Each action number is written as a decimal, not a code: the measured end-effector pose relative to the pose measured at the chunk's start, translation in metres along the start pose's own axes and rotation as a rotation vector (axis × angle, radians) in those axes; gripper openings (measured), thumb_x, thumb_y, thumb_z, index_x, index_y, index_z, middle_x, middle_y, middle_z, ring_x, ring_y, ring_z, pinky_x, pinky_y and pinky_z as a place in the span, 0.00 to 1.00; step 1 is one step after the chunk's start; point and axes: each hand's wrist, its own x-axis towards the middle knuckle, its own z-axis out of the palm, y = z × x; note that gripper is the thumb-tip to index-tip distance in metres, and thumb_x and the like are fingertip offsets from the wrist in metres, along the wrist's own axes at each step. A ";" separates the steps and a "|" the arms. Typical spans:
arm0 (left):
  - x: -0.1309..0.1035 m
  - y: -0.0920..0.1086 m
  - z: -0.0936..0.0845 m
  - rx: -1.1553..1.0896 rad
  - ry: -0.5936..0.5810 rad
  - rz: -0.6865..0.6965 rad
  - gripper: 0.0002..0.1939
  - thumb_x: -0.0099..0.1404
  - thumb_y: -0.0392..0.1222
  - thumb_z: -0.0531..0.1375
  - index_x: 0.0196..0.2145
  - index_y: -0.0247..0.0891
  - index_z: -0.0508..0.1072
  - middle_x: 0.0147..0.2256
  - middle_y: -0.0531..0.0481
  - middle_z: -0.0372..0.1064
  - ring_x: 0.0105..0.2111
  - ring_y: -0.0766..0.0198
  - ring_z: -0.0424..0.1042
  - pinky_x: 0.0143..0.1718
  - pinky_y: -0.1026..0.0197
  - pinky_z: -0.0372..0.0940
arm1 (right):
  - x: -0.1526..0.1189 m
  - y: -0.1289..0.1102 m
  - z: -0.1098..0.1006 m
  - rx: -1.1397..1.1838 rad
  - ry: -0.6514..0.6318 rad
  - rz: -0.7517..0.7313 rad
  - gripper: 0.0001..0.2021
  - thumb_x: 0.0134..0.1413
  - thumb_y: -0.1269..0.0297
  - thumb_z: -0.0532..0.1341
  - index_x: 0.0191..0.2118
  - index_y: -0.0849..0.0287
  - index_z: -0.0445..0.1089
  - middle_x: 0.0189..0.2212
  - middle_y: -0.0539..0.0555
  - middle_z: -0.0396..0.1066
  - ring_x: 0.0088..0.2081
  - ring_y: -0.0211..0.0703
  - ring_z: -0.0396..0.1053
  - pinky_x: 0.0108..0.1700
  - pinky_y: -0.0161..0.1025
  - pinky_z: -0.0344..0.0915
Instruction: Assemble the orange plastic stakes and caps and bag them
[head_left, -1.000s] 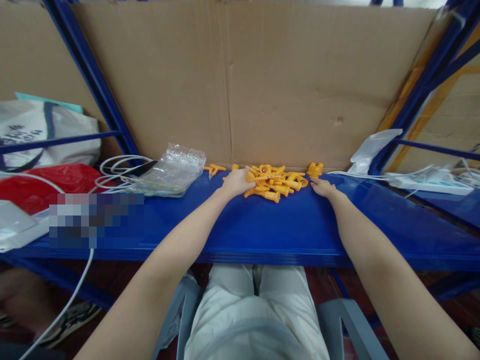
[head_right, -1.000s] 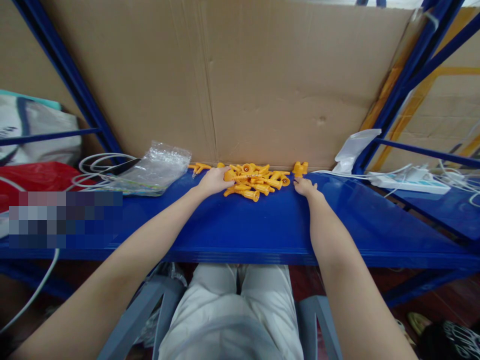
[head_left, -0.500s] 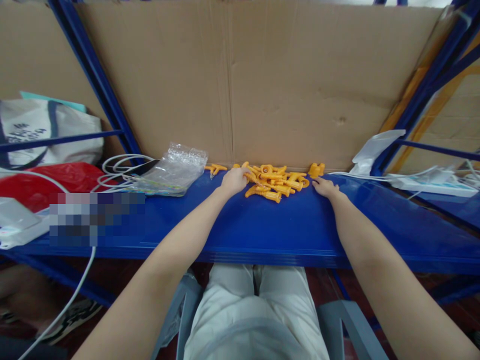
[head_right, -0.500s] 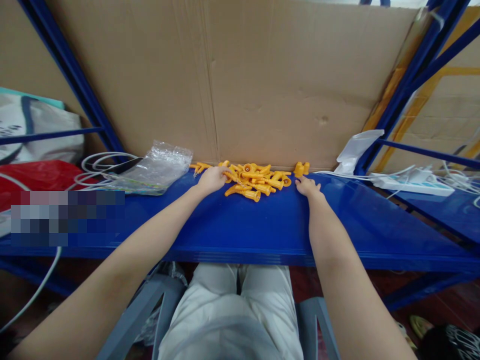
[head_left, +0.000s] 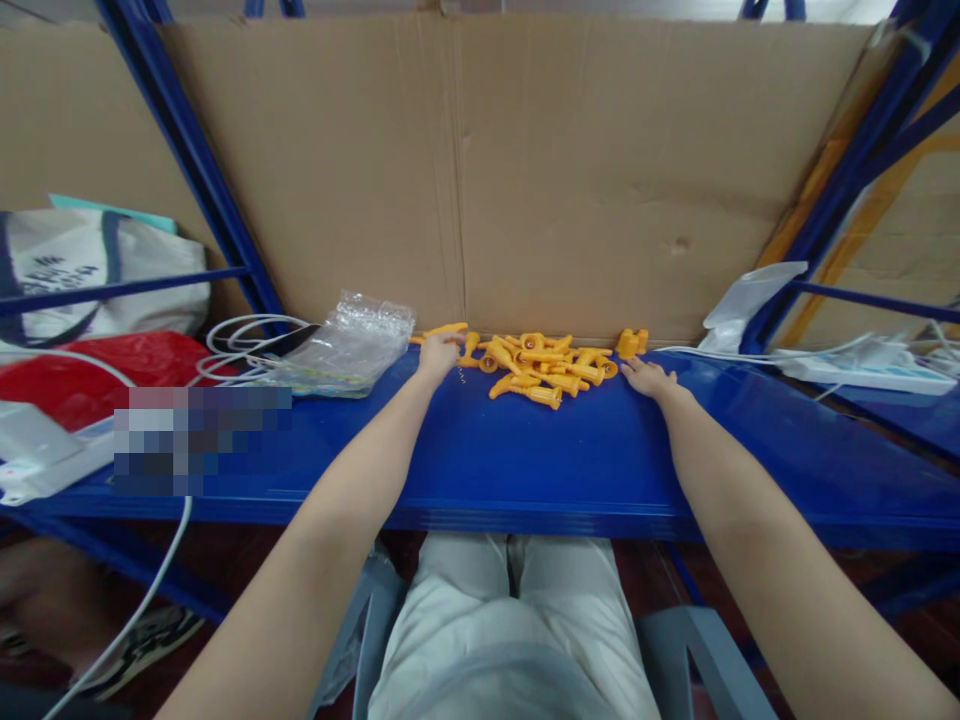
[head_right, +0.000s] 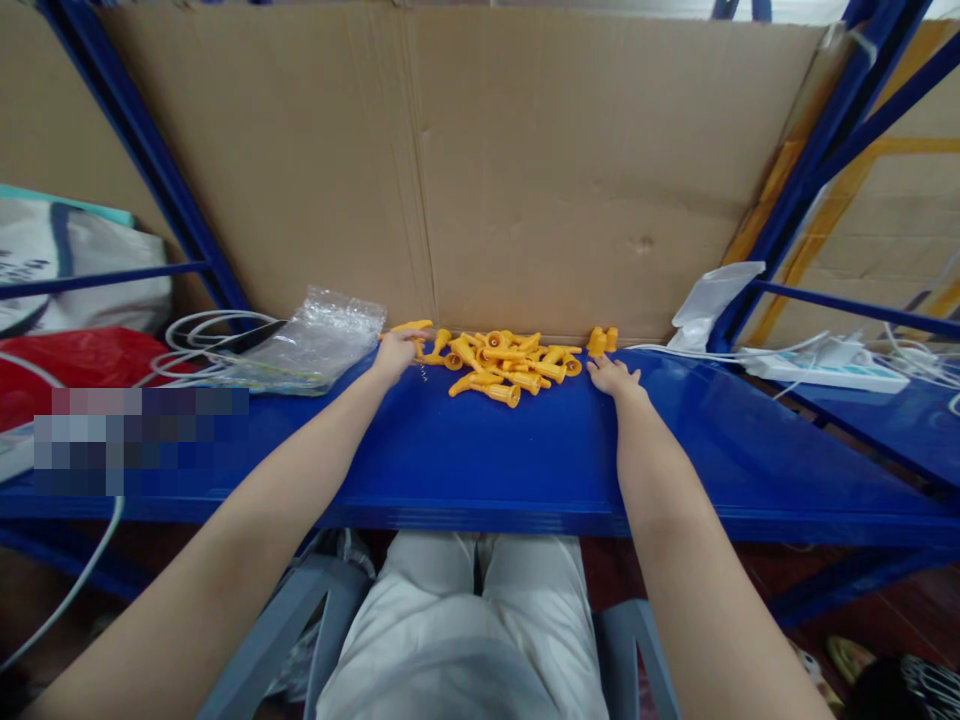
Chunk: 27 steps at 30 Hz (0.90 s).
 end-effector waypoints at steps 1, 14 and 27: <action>0.003 -0.002 -0.002 -0.093 0.032 -0.068 0.24 0.59 0.29 0.50 0.50 0.34 0.77 0.40 0.44 0.79 0.34 0.63 0.78 0.34 0.65 0.72 | 0.000 -0.001 0.000 -0.002 -0.004 0.005 0.27 0.67 0.51 0.43 0.67 0.48 0.60 0.69 0.59 0.56 0.68 0.64 0.53 0.63 0.75 0.48; 0.037 -0.015 -0.007 0.258 -0.005 -0.010 0.15 0.53 0.28 0.60 0.38 0.38 0.80 0.42 0.44 0.80 0.48 0.55 0.76 0.50 0.62 0.68 | -0.018 -0.014 -0.011 -0.015 -0.057 0.034 0.29 0.68 0.53 0.41 0.70 0.53 0.55 0.71 0.59 0.48 0.70 0.63 0.47 0.66 0.73 0.43; 0.061 -0.032 0.003 0.579 -0.057 -0.088 0.27 0.54 0.38 0.64 0.54 0.43 0.77 0.52 0.39 0.75 0.58 0.41 0.69 0.59 0.45 0.63 | -0.015 -0.011 -0.006 -0.016 -0.047 0.018 0.29 0.69 0.52 0.40 0.69 0.50 0.56 0.71 0.57 0.48 0.70 0.62 0.48 0.65 0.74 0.43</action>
